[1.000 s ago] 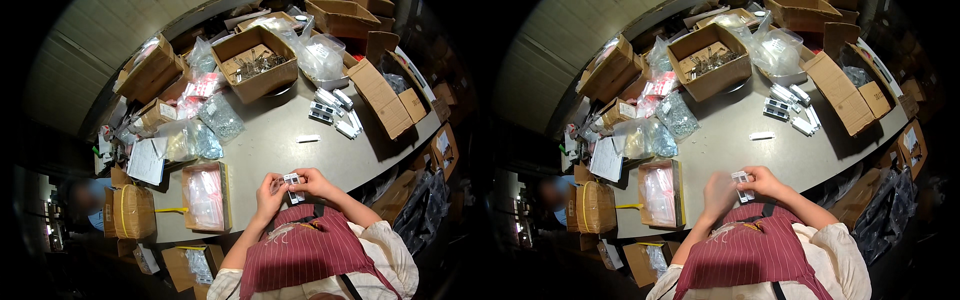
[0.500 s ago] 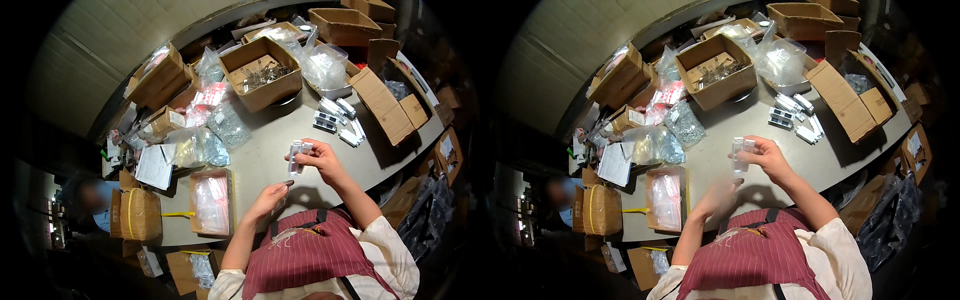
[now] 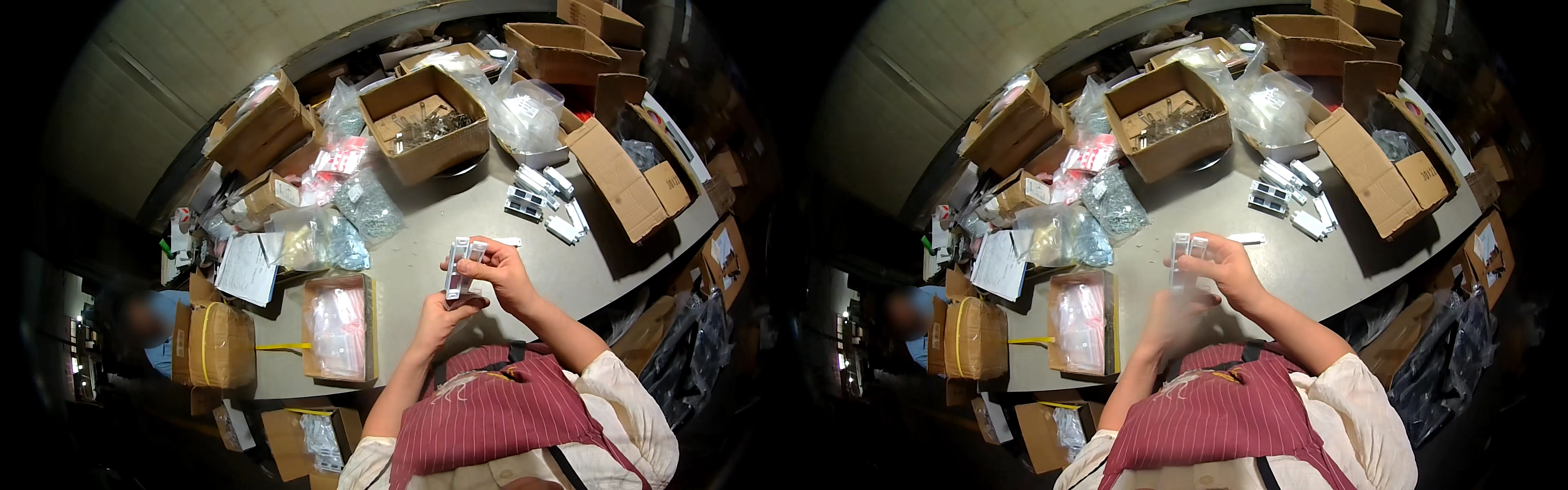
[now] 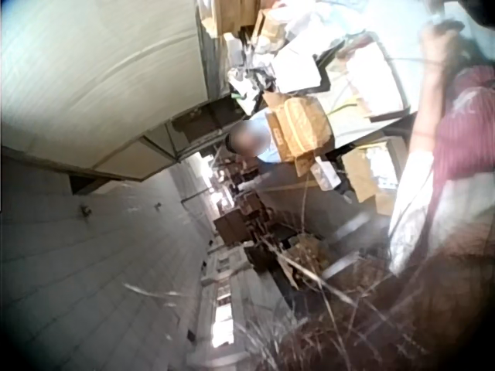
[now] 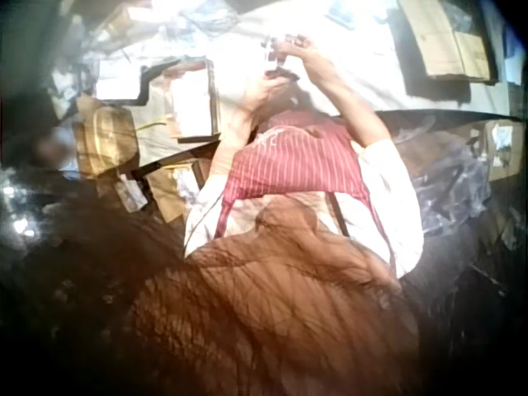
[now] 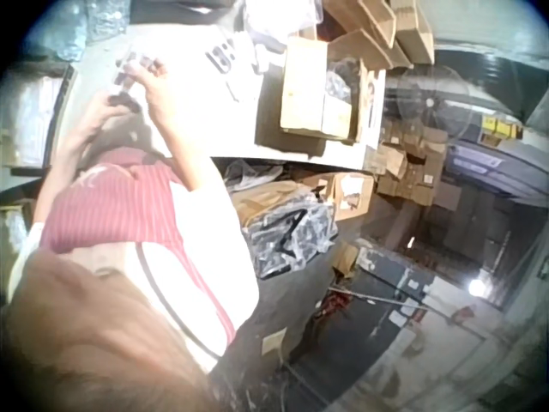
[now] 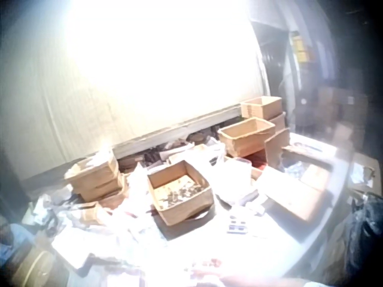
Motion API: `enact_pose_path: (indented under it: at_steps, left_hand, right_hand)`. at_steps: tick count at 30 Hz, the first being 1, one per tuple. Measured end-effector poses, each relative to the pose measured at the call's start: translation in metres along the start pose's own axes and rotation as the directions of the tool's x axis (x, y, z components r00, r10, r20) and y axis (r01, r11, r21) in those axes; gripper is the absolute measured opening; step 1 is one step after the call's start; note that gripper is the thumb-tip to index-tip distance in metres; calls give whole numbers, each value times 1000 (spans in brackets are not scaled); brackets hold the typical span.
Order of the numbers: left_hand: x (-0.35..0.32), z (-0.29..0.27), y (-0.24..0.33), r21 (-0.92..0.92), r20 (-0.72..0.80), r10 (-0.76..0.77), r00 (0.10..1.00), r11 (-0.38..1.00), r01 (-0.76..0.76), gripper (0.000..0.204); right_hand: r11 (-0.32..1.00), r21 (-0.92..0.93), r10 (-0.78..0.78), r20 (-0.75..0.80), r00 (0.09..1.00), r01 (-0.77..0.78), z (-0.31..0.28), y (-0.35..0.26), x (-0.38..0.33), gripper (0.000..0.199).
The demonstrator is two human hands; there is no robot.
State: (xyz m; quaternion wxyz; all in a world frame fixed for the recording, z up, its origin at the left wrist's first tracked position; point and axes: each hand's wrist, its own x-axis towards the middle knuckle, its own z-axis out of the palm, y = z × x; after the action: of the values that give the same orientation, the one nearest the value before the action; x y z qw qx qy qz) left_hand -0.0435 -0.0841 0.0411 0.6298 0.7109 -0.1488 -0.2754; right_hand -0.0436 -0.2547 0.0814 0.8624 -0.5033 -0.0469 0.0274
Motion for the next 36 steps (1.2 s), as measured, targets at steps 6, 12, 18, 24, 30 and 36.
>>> enact_pose_path:
  at_steps: [6,12,18,24,30,36]
  left_hand:
    - [0,-2,2,-210,19,-46,999,977,49,23]
    - [-2,-4,7,-331,104,-106,989,934,135,22]
    - [2,-8,-3,-473,184,-76,980,867,156,34]
    - [-4,-10,-1,-457,212,-105,972,868,193,43]
    - [-11,-7,-8,-474,195,-88,977,863,173,41]
    - [-10,-5,-15,-437,211,-101,972,880,186,39]
  right_hand:
    - [999,-20,46,-11,999,-47,-8,23,-1,24]
    - [992,-2,124,-27,992,-124,-21,30,0,29]
    - [954,-24,300,35,953,-300,-26,41,-2,24]
    - [975,-115,206,165,964,-189,-29,37,4,35]
    - [896,-416,-114,121,986,154,-24,19,10,28]
    - [843,-514,-111,124,986,159,-20,18,8,17]
